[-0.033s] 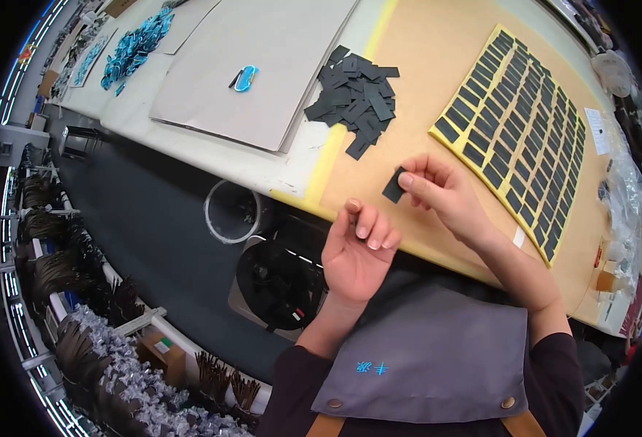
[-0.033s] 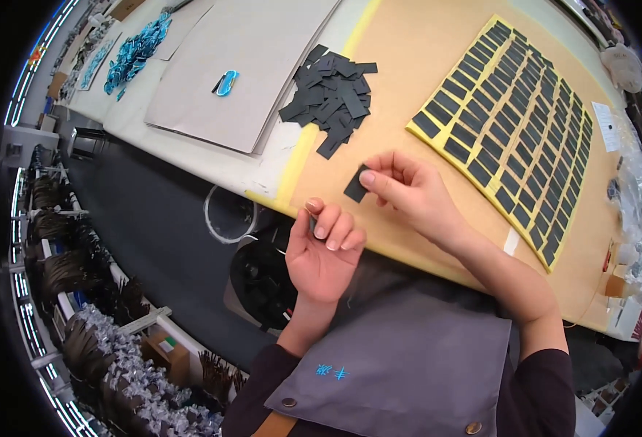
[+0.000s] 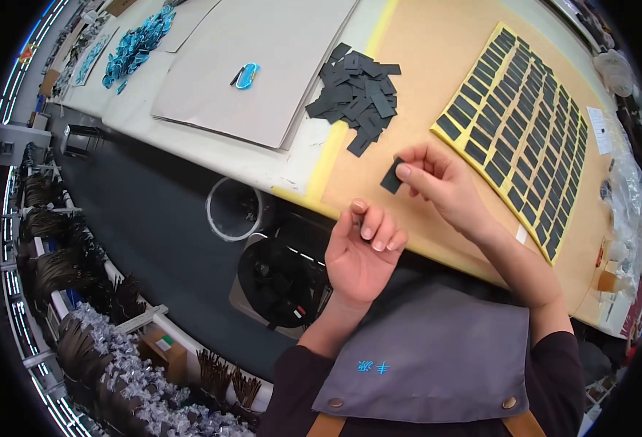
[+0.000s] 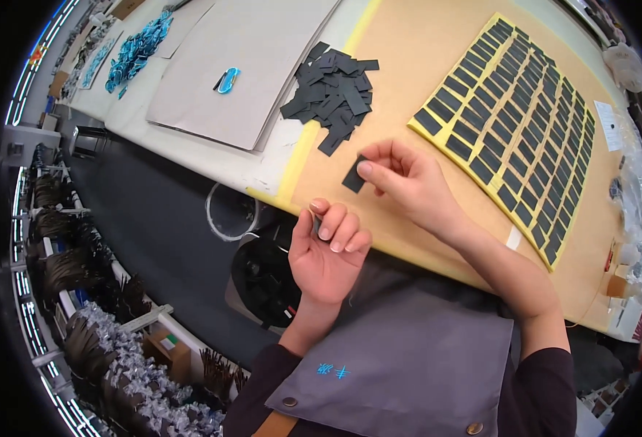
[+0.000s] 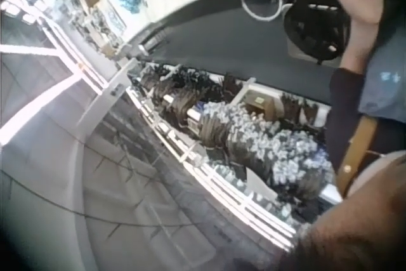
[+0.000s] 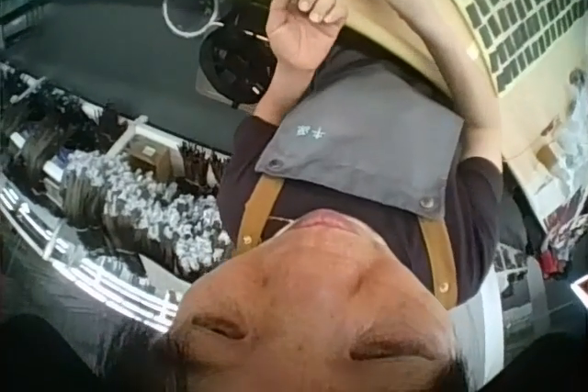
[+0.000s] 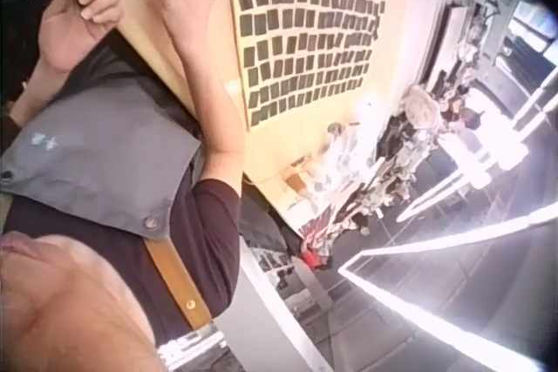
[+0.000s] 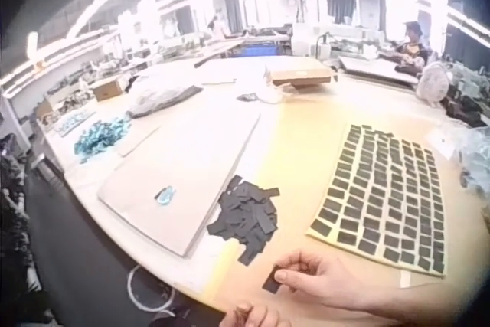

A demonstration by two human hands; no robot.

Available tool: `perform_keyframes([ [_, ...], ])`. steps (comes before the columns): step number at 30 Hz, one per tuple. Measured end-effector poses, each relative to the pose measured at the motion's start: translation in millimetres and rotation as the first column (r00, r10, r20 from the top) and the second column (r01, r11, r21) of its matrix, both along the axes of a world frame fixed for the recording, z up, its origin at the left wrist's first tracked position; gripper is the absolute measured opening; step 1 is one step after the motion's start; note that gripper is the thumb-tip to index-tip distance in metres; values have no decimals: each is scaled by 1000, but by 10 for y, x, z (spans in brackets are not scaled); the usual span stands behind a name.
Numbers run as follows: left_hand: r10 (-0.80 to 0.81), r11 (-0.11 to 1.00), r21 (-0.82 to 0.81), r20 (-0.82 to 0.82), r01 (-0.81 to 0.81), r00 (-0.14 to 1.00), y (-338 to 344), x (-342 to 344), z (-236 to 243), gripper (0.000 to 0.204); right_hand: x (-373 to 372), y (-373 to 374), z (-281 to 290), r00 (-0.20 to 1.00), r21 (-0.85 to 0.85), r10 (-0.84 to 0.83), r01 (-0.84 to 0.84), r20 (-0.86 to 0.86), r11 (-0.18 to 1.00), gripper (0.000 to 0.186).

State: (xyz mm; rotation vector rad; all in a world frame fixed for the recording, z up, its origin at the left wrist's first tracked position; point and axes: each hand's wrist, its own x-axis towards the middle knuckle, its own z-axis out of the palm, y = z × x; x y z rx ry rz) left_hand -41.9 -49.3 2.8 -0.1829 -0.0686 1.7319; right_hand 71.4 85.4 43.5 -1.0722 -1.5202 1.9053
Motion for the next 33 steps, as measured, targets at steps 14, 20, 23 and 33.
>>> perform_keyframes([
  [14,-151,989,-15,-35,150,988,-23,154,56,42,-23,141,263,978,365,185,-207,93,908,29],
  [20,-303,953,-55,-83,299,949,45,238,5,54,260,-57,202,918,113,366,-385,155,916,18],
  [23,-344,939,-39,-146,342,928,44,321,-51,57,401,-96,167,882,455,395,-470,256,756,18],
  [33,-230,972,-169,-818,163,527,140,217,52,47,1168,-279,254,991,-14,69,-72,-116,997,14],
])
